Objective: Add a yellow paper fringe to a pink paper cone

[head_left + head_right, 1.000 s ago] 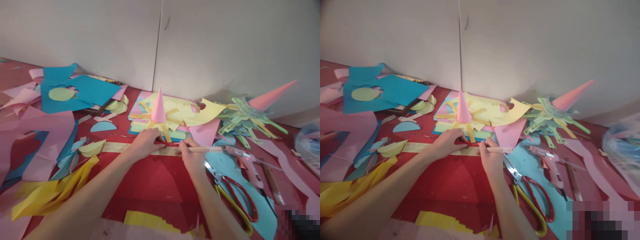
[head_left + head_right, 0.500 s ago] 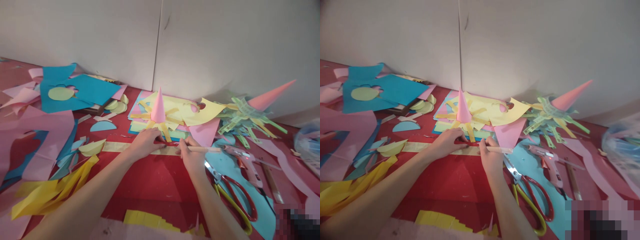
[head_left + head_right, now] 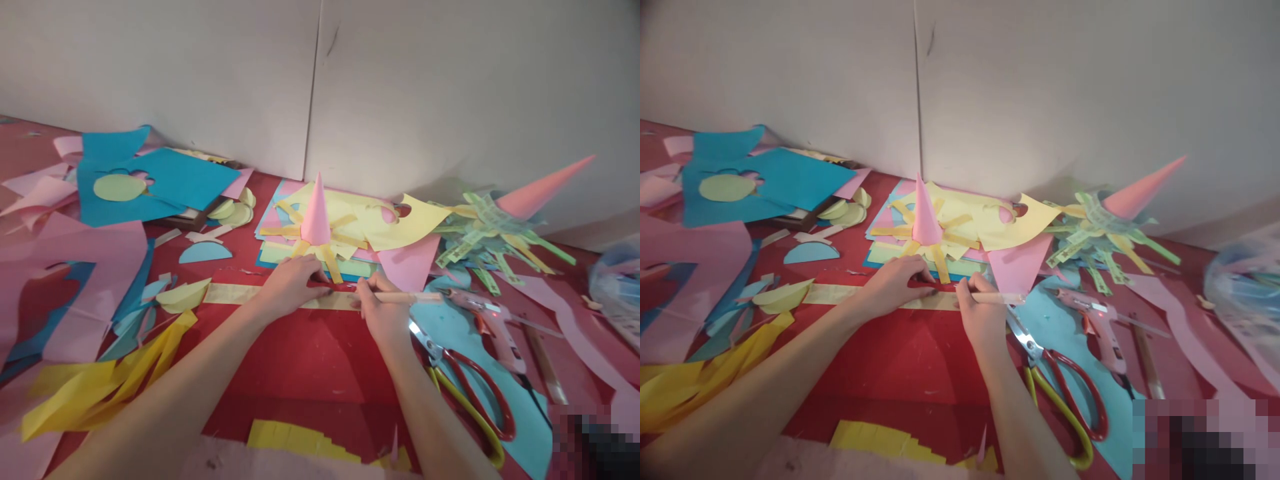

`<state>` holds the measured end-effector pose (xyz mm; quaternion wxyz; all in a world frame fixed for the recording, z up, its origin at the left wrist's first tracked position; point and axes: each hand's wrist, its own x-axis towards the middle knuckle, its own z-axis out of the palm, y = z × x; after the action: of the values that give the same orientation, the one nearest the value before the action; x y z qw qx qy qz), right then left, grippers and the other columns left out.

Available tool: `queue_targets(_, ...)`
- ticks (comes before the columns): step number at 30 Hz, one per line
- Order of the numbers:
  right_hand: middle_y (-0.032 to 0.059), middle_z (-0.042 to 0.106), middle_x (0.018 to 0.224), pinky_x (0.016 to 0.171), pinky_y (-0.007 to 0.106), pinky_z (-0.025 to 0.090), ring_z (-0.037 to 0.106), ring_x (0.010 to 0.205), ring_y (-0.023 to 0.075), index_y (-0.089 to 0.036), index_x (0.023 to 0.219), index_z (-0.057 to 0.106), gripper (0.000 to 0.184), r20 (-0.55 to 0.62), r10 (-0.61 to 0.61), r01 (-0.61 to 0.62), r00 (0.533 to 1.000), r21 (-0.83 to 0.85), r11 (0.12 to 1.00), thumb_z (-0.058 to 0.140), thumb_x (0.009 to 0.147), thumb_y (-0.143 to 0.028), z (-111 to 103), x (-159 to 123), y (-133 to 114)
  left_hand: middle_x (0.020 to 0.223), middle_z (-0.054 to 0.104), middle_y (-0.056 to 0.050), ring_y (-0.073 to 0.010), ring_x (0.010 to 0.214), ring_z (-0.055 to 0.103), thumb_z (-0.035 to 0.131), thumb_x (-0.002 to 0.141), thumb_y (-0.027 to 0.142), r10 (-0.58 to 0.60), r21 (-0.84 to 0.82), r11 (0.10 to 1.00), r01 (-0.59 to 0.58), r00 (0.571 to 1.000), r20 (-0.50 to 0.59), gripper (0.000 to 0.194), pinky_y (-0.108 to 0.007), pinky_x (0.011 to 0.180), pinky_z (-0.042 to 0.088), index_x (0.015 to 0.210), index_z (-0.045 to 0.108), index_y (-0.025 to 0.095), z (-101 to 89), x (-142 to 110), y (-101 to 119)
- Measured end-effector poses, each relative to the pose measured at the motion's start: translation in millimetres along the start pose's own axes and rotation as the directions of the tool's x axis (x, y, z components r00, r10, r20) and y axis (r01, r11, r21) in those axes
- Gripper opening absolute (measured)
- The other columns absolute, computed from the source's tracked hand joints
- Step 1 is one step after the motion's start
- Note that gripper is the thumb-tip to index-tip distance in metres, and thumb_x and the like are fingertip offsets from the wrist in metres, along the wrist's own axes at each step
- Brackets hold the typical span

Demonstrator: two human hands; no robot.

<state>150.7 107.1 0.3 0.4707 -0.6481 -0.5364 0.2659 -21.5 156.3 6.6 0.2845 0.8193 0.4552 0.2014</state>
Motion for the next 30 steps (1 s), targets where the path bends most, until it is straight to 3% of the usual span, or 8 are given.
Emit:
queue_targets(16, -0.0085, 0.038, 0.036, 0.043, 0.021, 0.038, 0.057, 0.043, 0.0134, -0.022, 0.053, 0.039, 0.030, -0.020, 0.056, -0.056, 0.998, 0.006, 0.998, 0.050, 0.079, -0.032, -1.8, -1.6, -4.4, 0.084, 0.062, -0.001, -0.0170, 0.082, 0.057, 0.062, 0.074, 0.031, -0.002, 0.000, 1.000, 0.002, 1.000, 0.011, 0.012, -0.027, 0.069, 0.039, 0.075, 0.058, 0.019, -1.5, 0.0, 3.0)
queue_targets(30, -0.0079, 0.041, 0.040, 0.045, 0.020, 0.039, 0.051, 0.043, 0.0104, -0.021, 0.049, 0.036, 0.028, -0.032, -0.038, 0.037, 0.999, -0.023, 0.999, 0.050, 0.074, -0.025, -1.4, -0.1, -3.3, 0.083, 0.062, 0.000, -0.0166, 0.081, 0.056, 0.062, 0.075, 0.030, -0.002, 0.013, 1.000, 0.002, 1.000, 0.003, 0.012, -0.027, 0.068, 0.038, 0.075, 0.060, 0.019, -1.2, 0.3, 2.4)
